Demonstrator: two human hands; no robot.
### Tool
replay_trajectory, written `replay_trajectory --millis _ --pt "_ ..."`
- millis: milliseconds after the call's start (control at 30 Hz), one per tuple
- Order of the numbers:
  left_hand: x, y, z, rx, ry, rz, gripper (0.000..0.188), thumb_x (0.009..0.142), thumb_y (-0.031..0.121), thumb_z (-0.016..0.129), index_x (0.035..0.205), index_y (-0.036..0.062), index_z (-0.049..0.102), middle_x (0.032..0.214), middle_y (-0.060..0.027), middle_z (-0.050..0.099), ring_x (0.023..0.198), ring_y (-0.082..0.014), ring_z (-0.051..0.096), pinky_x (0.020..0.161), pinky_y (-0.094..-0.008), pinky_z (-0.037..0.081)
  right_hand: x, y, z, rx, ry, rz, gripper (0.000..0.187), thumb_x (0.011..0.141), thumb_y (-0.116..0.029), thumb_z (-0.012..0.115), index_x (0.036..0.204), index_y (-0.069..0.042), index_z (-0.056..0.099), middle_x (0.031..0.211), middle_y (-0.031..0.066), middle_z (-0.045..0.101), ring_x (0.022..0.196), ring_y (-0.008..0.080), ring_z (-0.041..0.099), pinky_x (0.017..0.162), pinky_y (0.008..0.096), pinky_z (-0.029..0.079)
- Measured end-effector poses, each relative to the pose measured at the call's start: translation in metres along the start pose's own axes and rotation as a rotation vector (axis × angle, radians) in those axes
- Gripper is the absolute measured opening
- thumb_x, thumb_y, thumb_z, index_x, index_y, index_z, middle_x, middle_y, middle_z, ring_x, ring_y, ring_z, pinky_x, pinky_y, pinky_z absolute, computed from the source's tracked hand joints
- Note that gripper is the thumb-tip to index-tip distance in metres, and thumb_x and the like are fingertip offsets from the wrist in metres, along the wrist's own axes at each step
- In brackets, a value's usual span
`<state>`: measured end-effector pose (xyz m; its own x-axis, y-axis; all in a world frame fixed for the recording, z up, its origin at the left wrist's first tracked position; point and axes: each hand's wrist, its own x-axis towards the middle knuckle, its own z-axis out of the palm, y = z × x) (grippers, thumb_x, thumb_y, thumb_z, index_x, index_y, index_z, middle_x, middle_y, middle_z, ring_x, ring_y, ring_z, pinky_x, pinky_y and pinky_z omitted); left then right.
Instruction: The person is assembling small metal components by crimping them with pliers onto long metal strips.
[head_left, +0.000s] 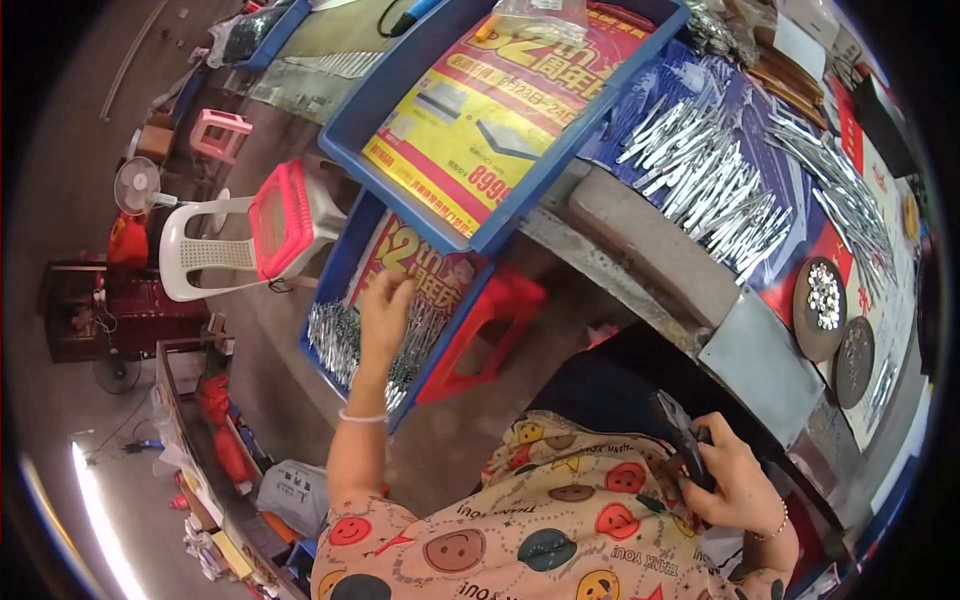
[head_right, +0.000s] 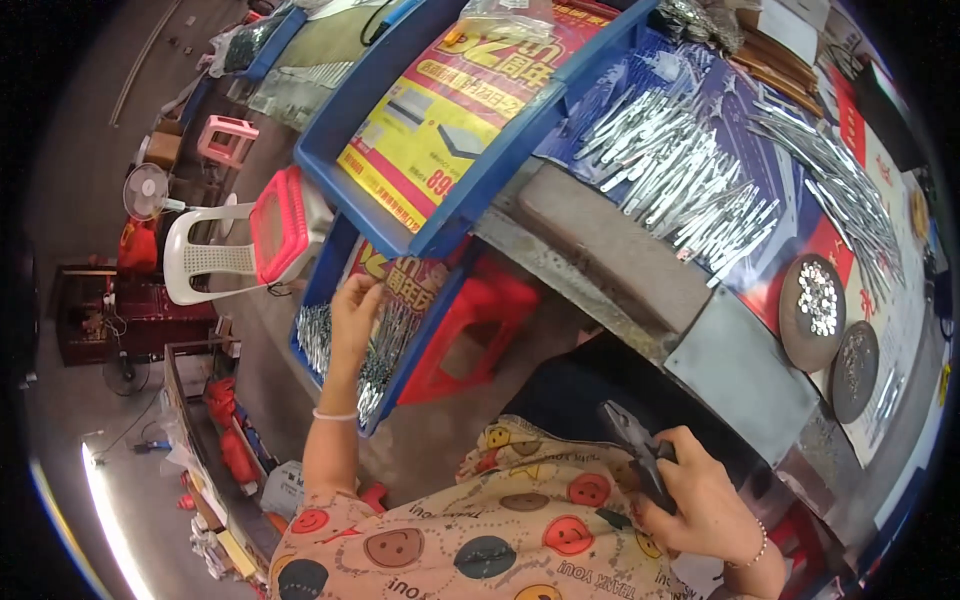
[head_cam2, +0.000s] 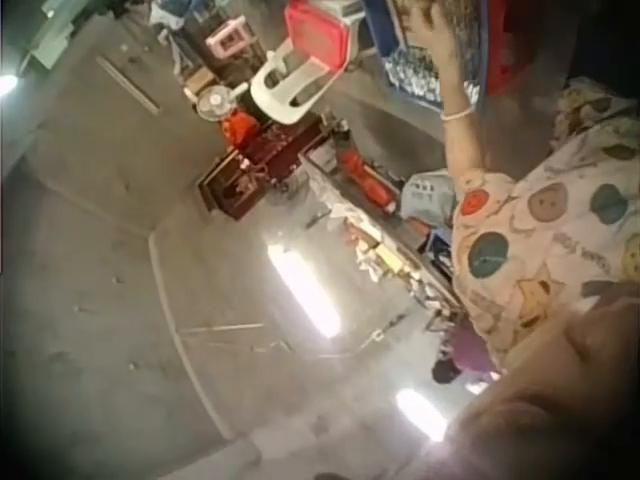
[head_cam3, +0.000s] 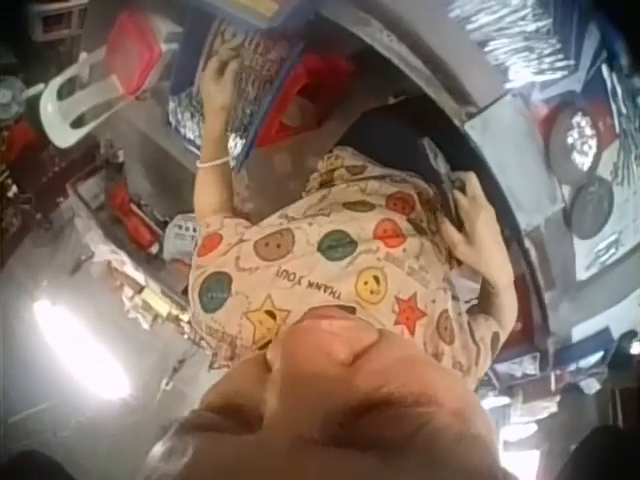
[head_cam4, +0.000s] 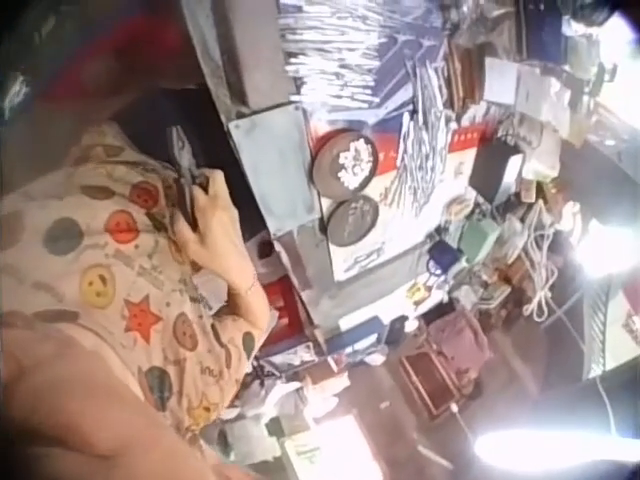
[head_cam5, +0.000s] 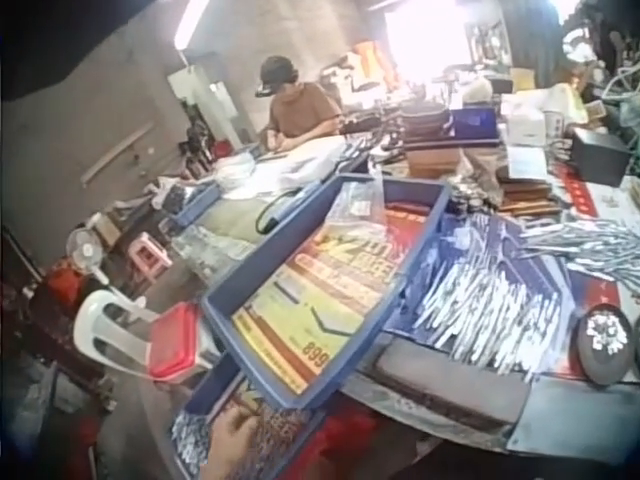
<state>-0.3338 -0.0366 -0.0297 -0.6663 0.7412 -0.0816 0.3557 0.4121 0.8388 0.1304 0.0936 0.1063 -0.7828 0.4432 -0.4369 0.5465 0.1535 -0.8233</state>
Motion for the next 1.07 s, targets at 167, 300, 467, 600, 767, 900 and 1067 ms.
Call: replay_trajectory --millis 167,300,467,600,767,900,1067 --pt "0.030 -0.091 -0.047 0.503 0.080 0.084 0.012 0.081 0.011 0.069 0.087 0.0018 0.065 0.075 -0.0136 0.067 0.064 -0.0238 0.065 0.061 -0.0343 0.050 0.012 -0.005 0.009 -0.067 0.017 -0.140 0.021 0.068 -0.011 0.067 0.079 0.005 0.060 0.105 0.0230 0.052 0.079 0.0386 0.056 0.069 0.0395 0.048" --pt "0.032 -0.106 -0.044 0.792 -0.162 -0.129 0.019 0.073 0.018 0.075 0.078 0.0023 0.067 0.074 -0.0193 0.066 0.072 -0.0340 0.067 0.065 -0.0433 0.051 0.008 -0.002 0.012 -0.089 0.016 -0.108 0.021 0.069 -0.012 0.068 0.080 0.005 0.060 0.105 0.0233 0.052 0.077 0.0381 0.057 0.068 0.0398 0.048" --pt "0.035 -0.113 -0.045 0.790 -0.216 -0.158 0.014 0.075 0.017 0.073 0.079 0.0037 0.070 0.075 -0.0195 0.067 0.074 -0.0345 0.067 0.067 -0.0434 0.051 -0.002 0.002 0.015 -0.100 0.047 -0.128 0.024 0.073 -0.015 0.068 0.078 0.007 0.060 0.105 0.0253 0.054 0.080 0.0390 0.059 0.069 0.0410 0.051" --pt "0.024 -0.041 -0.028 0.756 -0.190 0.100 0.018 0.084 0.016 0.067 0.095 0.0022 0.068 0.086 -0.0200 0.069 0.081 -0.0366 0.067 0.072 -0.0451 0.051 -0.004 0.024 0.017 -0.134 0.045 -0.176 0.028 0.080 -0.022 0.065 0.085 0.005 0.061 0.106 0.0236 0.054 0.080 0.0379 0.060 0.070 0.0423 0.052" --pt "-0.025 0.125 0.026 0.297 -0.307 0.282 0.014 0.088 0.005 0.061 0.097 -0.0041 0.065 0.078 -0.0112 0.068 0.074 -0.0151 0.064 0.069 -0.0291 0.050 -0.012 0.034 0.026 -0.130 0.064 -0.256 0.038 0.085 -0.032 0.066 0.085 0.006 0.060 0.101 0.0210 0.053 0.079 0.0361 0.059 0.066 0.0411 0.051" --pt "-0.050 0.230 0.108 0.039 -0.618 0.555 0.012 0.086 -0.001 0.062 0.097 -0.0028 0.065 0.086 -0.0130 0.066 0.075 -0.0193 0.064 0.068 -0.0274 0.049 -0.028 0.045 0.037 -0.088 0.125 -0.239 0.038 0.087 -0.031 0.066 0.085 0.007 0.060 0.102 0.0205 0.053 0.078 0.0362 0.058 0.066 0.0406 0.051" --pt "-0.049 0.309 0.212 0.162 -0.747 0.889 0.014 0.087 0.005 0.062 0.100 -0.0009 0.063 0.095 -0.0173 0.065 0.088 -0.0285 0.065 0.078 -0.0346 0.050 -0.063 0.053 0.044 -0.035 0.253 -0.141 0.038 0.086 -0.031 0.066 0.089 0.006 0.062 0.105 0.0214 0.053 0.080 0.0351 0.060 0.067 0.0400 0.051"
